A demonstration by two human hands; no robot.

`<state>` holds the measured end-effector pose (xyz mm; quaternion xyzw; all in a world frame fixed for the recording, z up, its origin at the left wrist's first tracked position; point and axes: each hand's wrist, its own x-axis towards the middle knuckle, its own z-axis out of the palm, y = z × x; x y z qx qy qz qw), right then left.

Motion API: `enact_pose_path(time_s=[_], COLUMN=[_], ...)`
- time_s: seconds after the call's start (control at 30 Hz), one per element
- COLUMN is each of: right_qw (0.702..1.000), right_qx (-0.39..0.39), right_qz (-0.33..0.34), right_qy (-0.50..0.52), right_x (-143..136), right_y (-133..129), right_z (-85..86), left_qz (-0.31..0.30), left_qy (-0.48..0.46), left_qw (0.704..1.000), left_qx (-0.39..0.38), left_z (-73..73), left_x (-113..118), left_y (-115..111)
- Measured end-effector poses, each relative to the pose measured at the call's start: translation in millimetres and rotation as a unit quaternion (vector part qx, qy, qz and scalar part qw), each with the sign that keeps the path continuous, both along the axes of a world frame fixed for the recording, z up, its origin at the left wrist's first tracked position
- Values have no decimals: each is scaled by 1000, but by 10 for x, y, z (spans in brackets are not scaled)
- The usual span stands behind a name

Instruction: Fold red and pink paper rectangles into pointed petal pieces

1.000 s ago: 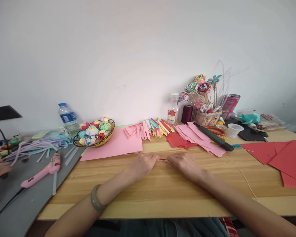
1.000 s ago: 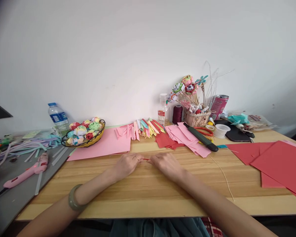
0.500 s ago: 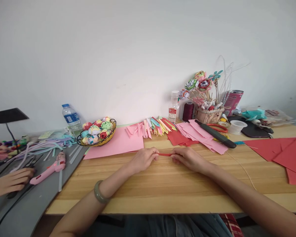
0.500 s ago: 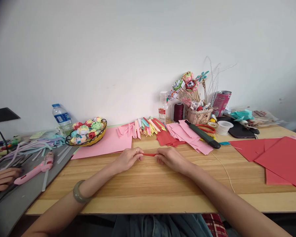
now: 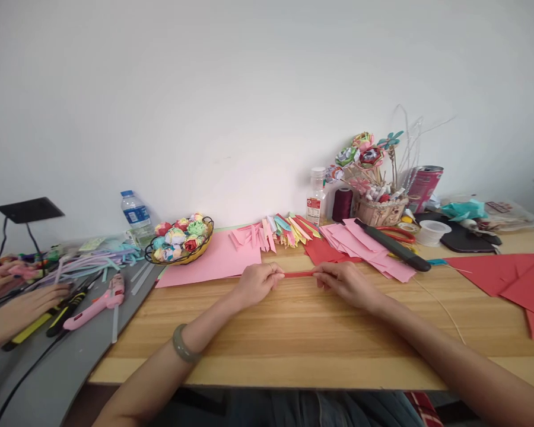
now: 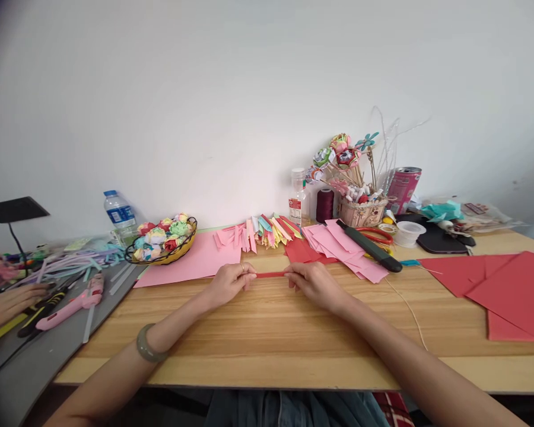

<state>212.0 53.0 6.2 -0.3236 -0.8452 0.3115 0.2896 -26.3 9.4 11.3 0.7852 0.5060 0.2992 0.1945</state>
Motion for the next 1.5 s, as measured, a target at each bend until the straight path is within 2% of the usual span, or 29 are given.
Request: enact_pose_path(time_s=[0.17, 0.27, 0.4, 0.5, 0.67, 0.77, 0.87, 0.97, 1.13, 1.23, 1.33, 1.43, 1.5], right_qw=[997, 995, 995, 995, 986, 980, 967, 950, 910, 888, 870, 859, 855], right_qx=[-60, -82, -76, -45, 28, 78, 133, 191, 259, 275, 289, 313, 333], right_qz=[-21, -11, 4, -48, -153, -183, -211, -215, -206, -193, -176, -163, -160], right_qy=[32, 51, 64, 80, 62, 18, -41, -120, -249, -315, -360, -372, -365], right_x=[-21, -27, 15, 66, 72, 67, 96, 86, -90, -152, -121, -28, 49], right_y=[60, 88, 114, 186, 328, 349, 318, 258, 218, 241, 252, 208, 134], right_z=[-39, -43, -11, -22, -146, -183, -152, -99, -62, -53, -23, 38, 82], left_qz=[30, 39, 42, 71, 199, 224, 189, 162, 63, -32, -127, -177, -191], left_qy=[-33, -46, -41, -36, -26, -4, 23, 43, 102, 140, 173, 187, 201], left_qw=[999, 998, 998, 996, 974, 966, 976, 980, 989, 986, 973, 961, 950], left_qx=[14, 13, 20, 38, 108, 126, 108, 110, 83, 79, 83, 98, 147], left_z=[22, 20, 23, 64, 191, 226, 208, 155, 56, 23, 13, 16, 24], left_x=[-10, 1, -59, -197, -377, -332, -243, -210, -226, -163, -60, 35, 89], left_y=[-4, 1, 13, 63, 367, 648, 854, 868, 524, 262, 70, -22, -51])
